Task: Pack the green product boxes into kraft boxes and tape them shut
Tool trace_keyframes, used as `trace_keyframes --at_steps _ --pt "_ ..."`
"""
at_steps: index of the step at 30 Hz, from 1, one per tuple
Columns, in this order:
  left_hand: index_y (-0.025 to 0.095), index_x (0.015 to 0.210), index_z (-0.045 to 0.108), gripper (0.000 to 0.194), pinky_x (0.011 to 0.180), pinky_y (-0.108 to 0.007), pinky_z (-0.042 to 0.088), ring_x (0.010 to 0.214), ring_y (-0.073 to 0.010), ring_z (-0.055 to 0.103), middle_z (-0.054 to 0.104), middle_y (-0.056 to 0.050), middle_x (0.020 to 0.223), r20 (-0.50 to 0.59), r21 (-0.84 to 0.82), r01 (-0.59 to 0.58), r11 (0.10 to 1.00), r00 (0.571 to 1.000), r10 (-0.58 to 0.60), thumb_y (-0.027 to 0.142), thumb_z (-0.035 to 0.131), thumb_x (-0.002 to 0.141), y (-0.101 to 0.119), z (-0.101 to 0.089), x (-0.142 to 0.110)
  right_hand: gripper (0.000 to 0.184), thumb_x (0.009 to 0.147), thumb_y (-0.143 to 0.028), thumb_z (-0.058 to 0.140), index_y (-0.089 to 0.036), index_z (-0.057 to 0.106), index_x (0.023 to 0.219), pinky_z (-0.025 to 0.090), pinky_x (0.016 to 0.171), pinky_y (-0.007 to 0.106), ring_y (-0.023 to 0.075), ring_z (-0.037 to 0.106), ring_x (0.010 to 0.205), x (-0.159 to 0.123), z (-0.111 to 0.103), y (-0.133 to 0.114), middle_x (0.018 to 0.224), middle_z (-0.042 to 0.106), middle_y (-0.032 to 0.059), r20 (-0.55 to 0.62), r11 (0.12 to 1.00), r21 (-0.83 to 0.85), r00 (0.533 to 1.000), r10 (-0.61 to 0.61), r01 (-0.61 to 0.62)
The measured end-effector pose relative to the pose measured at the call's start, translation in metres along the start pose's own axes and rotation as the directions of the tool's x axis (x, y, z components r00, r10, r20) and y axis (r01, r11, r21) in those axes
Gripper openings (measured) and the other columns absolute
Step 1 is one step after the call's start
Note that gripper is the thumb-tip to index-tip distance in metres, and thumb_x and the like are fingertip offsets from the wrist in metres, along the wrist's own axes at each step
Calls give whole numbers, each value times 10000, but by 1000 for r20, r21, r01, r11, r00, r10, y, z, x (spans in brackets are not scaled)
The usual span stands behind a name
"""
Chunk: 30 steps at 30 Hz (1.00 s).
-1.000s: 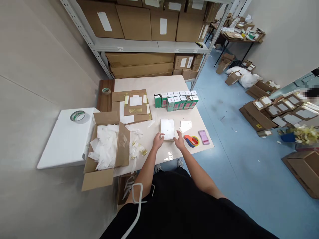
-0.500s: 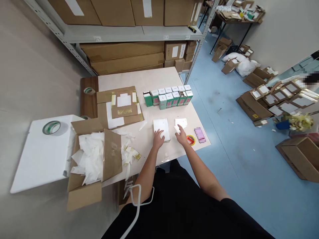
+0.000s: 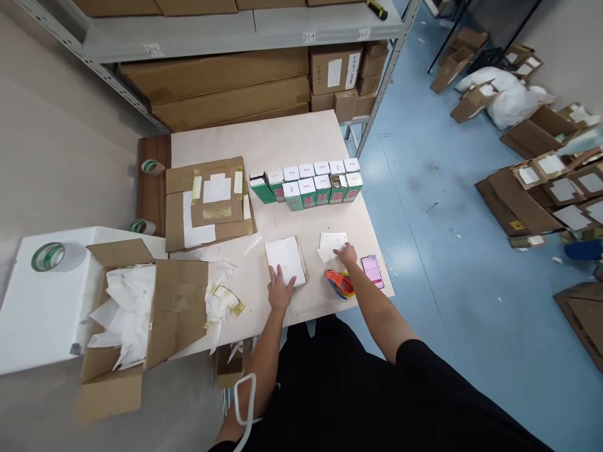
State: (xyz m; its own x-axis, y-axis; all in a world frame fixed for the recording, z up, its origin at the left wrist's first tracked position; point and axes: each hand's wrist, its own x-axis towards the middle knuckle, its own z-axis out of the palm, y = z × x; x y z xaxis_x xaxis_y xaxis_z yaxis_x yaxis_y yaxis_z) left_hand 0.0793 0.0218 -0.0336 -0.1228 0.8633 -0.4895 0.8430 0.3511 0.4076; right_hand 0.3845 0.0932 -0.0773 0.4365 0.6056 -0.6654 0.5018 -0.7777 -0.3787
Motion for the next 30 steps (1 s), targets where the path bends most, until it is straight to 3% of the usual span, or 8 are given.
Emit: trace_keyframes --at_steps 6,12,19,22,25,27,28,30 --pt "246 1709 119 921 1232 -540 328 1566 -410 283 -82 -75 1776 31 14 -41 999 999 40 723 402 974 -4 -1 5 439 863 -361 745 -201 570 1233 478 838 357 325 571 1197 30 17 10 1257 651 175 -81 998 -57 997 -21 16" --pt "353 1705 40 988 1214 -613 329 1596 -475 118 -141 33 1768 118 102 104 989 986 -116 787 437 910 6 -9 7 74 932 -293 628 -225 599 940 389 661 309 234 617 868 33 12 18 1011 694 90 -103 995 29 991 -91 94" --pt "327 1701 -36 1053 1235 -576 299 1600 -457 129 -202 -7 1757 212 101 98 990 970 -117 777 468 893 2 -17 18 257 959 -302 543 -214 614 728 334 638 302 206 586 761 11 -15 17 849 676 88 -156 961 26 950 -269 276" --pt "329 1701 82 1032 1214 -602 313 1593 -473 141 -105 -34 1777 206 141 114 983 968 -142 713 563 872 5 -23 21 297 948 -347 545 -224 584 680 331 626 303 199 556 694 -3 -27 16 762 655 70 -203 936 86 926 -320 342" --pt "282 1640 342 873 1196 -638 309 1591 -477 135 173 -103 1761 99 214 152 965 979 -177 574 637 872 30 -28 25 391 914 -463 591 -246 494 604 309 580 307 185 475 590 -16 -37 15 616 567 20 -192 913 188 925 -327 362" --pt "214 1552 491 699 1206 -603 315 1575 -436 224 374 -159 1672 6 199 71 977 997 -74 483 600 916 60 -28 29 445 873 -542 629 -253 461 581 304 562 306 177 441 568 -26 -42 15 581 525 1 -185 884 258 918 -351 390" --pt "200 1538 513 643 1217 -545 329 1559 -390 287 423 -154 1645 -6 155 -60 986 998 61 441 568 944 78 -27 32 461 854 -576 641 -254 460 579 309 560 305 173 435 567 -31 -44 14 577 515 -5 -186 864 293 911 -369 410" --pt "190 1538 525 594 1243 -430 323 1513 -300 389 488 -125 1607 9 52 -329 943 944 329 356 533 968 113 -23 38 484 818 -633 657 -253 471 583 329 563 300 170 438 575 -40 -51 14 579 511 -10 -186 818 358 893 -410 450"
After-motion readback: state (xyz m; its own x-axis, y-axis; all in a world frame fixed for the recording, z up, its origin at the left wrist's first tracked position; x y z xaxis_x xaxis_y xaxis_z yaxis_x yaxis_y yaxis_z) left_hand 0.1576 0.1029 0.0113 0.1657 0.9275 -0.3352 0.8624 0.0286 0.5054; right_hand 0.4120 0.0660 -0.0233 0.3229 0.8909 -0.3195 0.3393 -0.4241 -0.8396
